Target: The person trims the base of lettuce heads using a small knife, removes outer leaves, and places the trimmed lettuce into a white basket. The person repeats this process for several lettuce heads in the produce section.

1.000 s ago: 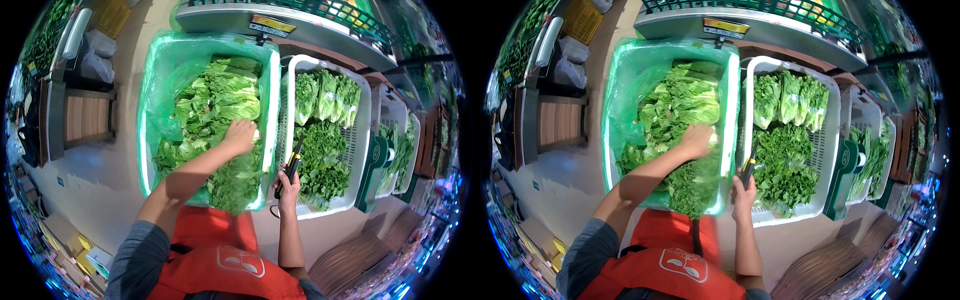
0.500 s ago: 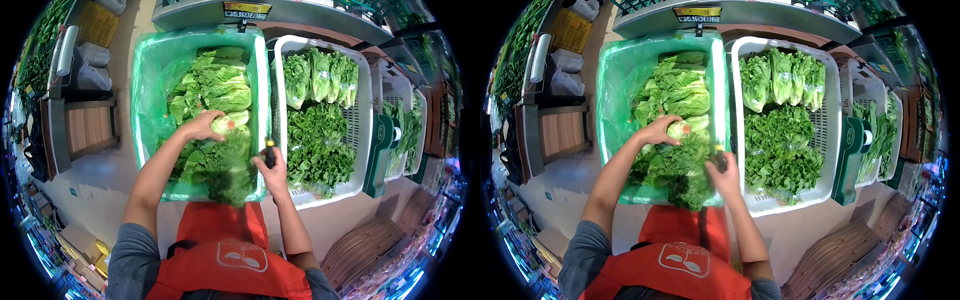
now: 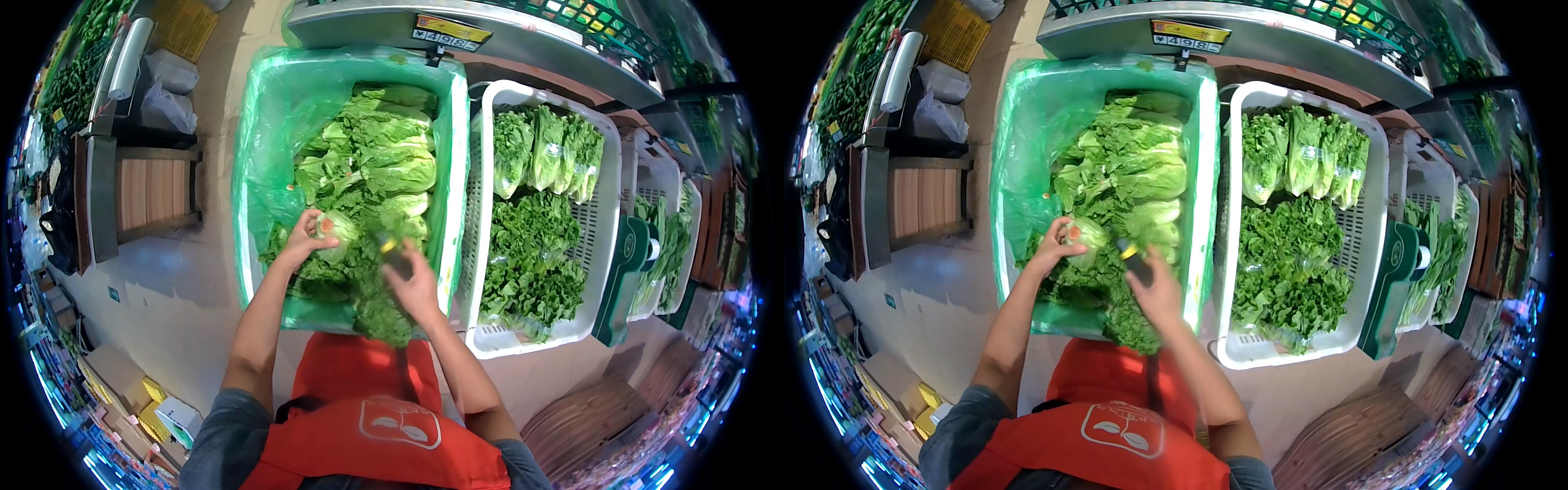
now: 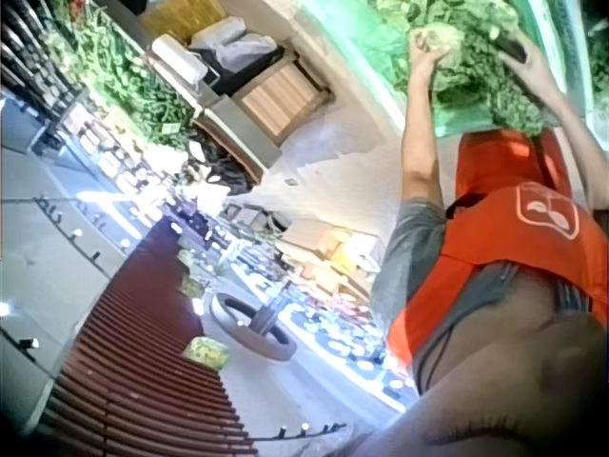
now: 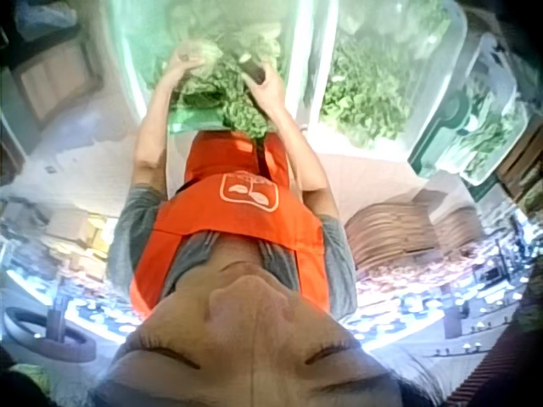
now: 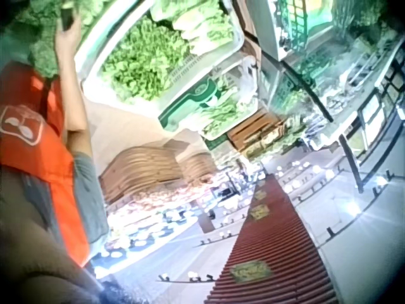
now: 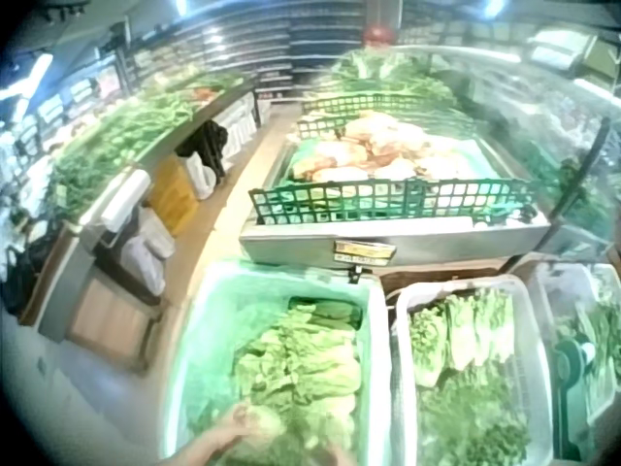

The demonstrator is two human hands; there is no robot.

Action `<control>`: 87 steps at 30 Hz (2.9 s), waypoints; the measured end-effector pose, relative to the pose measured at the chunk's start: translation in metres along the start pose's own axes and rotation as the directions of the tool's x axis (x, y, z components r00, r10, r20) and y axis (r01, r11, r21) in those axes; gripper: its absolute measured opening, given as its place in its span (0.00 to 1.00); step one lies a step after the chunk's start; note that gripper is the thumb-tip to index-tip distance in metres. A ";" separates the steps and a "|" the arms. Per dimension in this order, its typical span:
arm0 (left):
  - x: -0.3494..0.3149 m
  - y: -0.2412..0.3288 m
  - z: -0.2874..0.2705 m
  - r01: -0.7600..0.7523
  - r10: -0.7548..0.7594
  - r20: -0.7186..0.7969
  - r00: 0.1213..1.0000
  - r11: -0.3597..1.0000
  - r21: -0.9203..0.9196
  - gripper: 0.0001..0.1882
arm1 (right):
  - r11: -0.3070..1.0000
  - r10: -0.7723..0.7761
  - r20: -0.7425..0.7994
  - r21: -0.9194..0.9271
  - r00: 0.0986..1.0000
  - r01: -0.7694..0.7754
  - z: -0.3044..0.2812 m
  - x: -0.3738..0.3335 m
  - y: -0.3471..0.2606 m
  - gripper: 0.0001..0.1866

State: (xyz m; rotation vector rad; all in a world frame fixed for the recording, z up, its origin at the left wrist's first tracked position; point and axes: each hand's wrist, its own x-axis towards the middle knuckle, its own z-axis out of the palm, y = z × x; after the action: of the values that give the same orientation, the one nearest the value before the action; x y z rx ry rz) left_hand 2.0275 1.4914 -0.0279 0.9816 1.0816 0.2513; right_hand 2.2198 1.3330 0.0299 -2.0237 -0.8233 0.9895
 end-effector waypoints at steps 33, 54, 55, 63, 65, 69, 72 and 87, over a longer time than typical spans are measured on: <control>-0.108 0.070 -0.025 -0.026 0.022 0.066 0.998 0.998 0.053 0.41 | 0.696 -0.484 0.480 -0.296 0.731 0.655 0.006 0.012 -0.099 0.24; -0.153 0.053 -0.055 0.067 -0.043 0.181 0.983 0.989 -0.133 0.34 | 0.538 -0.229 0.631 -0.552 0.741 0.636 0.031 0.017 -0.070 0.17; -0.156 0.052 -0.058 0.039 -0.012 0.197 0.980 0.990 -0.135 0.34 | 0.538 -0.178 0.646 -0.567 0.742 0.623 0.026 0.024 -0.062 0.15; -0.149 0.046 -0.059 0.075 -0.064 0.155 0.986 0.995 -0.066 0.36 | 0.716 -0.439 0.632 -0.183 0.638 0.674 0.050 -0.006 -0.127 0.20; -0.150 0.048 -0.055 0.088 -0.076 0.188 0.979 0.994 -0.060 0.35 | 0.825 -0.461 0.566 -0.010 0.683 0.566 0.064 -0.005 -0.139 0.17; -0.150 0.051 -0.054 0.082 -0.079 0.289 0.954 0.997 -0.001 0.35 | 0.964 -0.227 0.780 0.093 0.583 0.250 0.074 0.017 -0.138 0.14; -0.153 0.051 -0.056 0.107 -0.103 0.332 0.938 0.994 0.008 0.36 | 0.998 -0.056 0.792 0.065 0.608 0.008 0.072 0.021 -0.143 0.13; -0.130 0.063 -0.032 -0.101 0.081 0.070 0.994 0.921 0.376 0.39 | 0.788 0.245 0.581 0.346 0.776 -0.508 0.051 -0.002 -0.105 0.15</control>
State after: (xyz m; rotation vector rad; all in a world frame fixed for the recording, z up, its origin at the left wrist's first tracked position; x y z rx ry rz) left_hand 1.9546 1.4659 0.0988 1.3811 1.0576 0.0898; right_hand 2.1532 1.4040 0.0938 -1.5149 -0.3259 1.8304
